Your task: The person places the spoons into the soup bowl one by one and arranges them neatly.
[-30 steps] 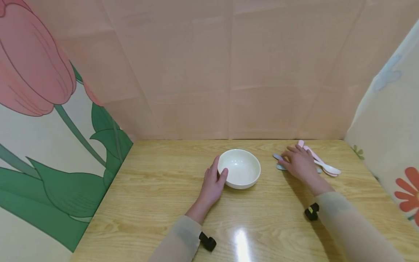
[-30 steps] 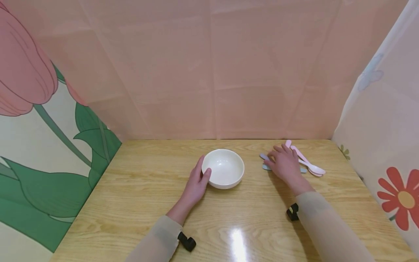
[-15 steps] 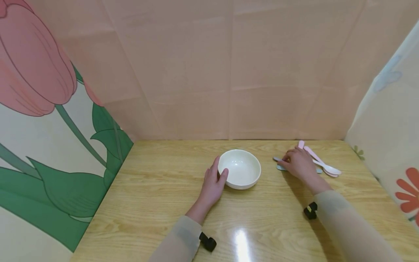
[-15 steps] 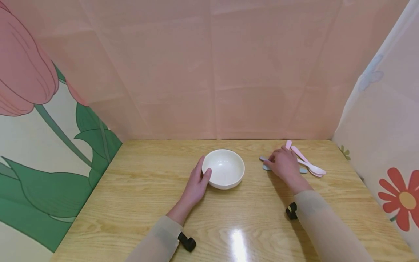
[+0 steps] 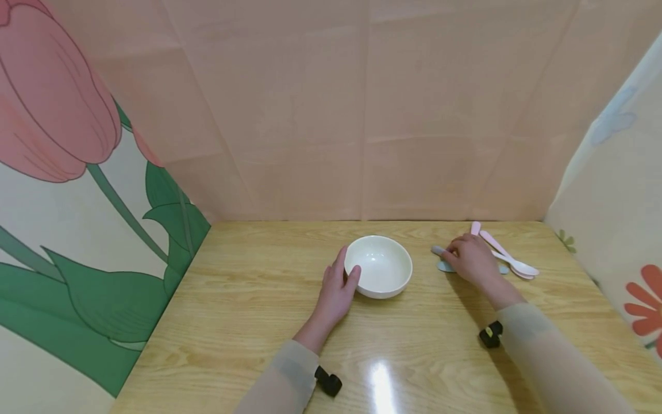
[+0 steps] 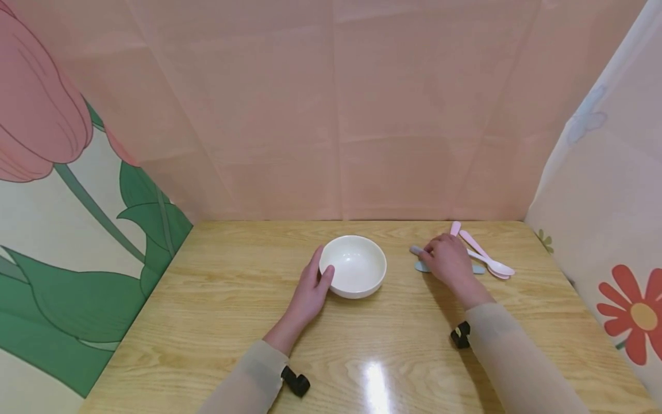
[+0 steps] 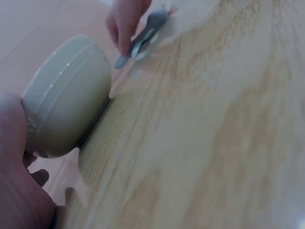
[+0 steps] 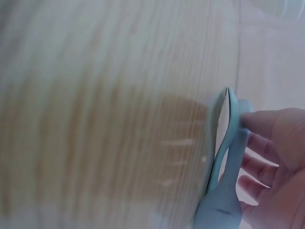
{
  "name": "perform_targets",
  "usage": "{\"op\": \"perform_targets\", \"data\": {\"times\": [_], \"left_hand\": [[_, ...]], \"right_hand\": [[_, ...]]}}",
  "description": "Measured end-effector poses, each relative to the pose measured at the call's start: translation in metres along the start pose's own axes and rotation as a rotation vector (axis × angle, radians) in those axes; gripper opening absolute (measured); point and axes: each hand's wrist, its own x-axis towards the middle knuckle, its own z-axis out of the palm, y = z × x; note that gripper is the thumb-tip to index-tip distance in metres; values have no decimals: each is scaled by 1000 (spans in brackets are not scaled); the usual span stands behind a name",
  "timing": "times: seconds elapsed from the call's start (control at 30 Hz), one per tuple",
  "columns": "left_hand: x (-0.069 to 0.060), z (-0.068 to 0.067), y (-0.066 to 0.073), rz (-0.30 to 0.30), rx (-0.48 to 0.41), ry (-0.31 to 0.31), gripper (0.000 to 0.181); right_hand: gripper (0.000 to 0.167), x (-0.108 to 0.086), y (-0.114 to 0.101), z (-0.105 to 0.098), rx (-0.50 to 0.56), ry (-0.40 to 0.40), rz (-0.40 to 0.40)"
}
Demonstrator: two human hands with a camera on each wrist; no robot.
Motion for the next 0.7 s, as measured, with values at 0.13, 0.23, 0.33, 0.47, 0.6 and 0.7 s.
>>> {"op": "perform_targets", "data": {"times": [0.13,0.23,0.33,0.47,0.6,0.7], "left_hand": [[0,0,-1,5,-3,5,76],[1,0,0,4,-4,4,76],[1,-1,1,3,-4,2,76],[0,-1,2,3,-7,0,76],[0,-1,2,3,-1,-5,76],[0,-1,1,1,-1,-8,76]], "right_hand": [[22,-1,-1,0,36,38,-2],[20,-1,-2,0,65,74,-8],[21,-1,-4,-2,98,104,5],[23,-1,-10,-7,160,118,42],[27,-1,-14,-10,208,103,73],[33,-1,-16,-12,227,77,113]]}}
